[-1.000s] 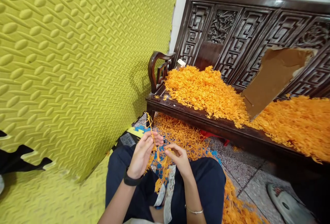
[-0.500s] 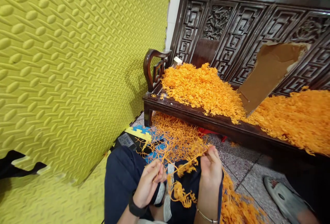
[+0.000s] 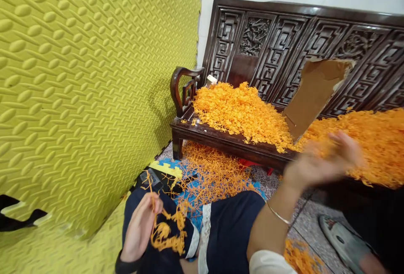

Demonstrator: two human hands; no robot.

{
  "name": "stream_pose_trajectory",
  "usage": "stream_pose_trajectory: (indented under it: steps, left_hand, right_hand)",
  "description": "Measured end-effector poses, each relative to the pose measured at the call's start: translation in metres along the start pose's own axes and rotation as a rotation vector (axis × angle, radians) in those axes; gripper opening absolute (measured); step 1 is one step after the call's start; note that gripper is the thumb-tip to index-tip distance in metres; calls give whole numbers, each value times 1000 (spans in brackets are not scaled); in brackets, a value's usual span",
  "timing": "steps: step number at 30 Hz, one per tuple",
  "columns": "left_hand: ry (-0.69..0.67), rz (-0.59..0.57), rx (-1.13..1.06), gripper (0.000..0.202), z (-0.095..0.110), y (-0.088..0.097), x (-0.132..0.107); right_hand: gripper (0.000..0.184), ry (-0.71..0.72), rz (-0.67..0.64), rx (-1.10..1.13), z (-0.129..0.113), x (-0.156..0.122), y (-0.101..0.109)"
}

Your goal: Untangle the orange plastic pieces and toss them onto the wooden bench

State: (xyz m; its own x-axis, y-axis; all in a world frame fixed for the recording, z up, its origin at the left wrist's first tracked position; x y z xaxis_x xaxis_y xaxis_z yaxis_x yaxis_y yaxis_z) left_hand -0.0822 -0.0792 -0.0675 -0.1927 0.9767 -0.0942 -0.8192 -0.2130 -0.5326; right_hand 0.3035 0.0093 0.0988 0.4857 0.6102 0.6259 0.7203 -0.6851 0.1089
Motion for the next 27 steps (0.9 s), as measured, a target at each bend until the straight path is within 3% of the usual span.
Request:
stream_pose_trajectory:
  steps: [3, 5, 9, 12, 15, 19, 27]
  left_hand:
    - [-30, -91, 27, 19, 2, -28, 9]
    - [-55, -173, 54, 30, 3, -47, 16]
    - [-138, -348, 89, 54, 8, -80, 25]
    - [-173, -428, 84, 71, 11, -98, 28]
    - [-196, -438, 22, 82, 15, -107, 28]
    - [-115, -375, -73, 84, 15, -102, 28]
    - [99, -128, 6, 63, -11, -79, 30]
  right_hand:
    - [65, 104, -188, -250, 14, -2, -66]
    - [57, 110, -332, -248, 26, -25, -93]
    - [35, -77, -781, 233, 18, -106, -124]
    - [43, -150, -1000, 418, -11, -163, -134]
    - [49, -146, -953, 417, -29, -187, -136]
    - [16, -233, -808, 419, -19, -183, -128]
    - [29, -539, -633, 582, 4, -179, -117]
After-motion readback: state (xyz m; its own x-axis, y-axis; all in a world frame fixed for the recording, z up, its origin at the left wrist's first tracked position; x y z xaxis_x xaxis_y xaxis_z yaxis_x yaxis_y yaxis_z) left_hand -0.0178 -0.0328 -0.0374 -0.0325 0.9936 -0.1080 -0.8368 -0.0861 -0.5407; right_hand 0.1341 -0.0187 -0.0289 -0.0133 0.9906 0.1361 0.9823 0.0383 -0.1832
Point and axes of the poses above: each hand's wrist, its own x-axis towards the middle knuckle, its own y-axis out of the back of the hand, z = x × y, the point moved 6 cm from there along x, towards the middle knuckle, and after that the axes turned 3 degrees about x, right-handed, at the moved point
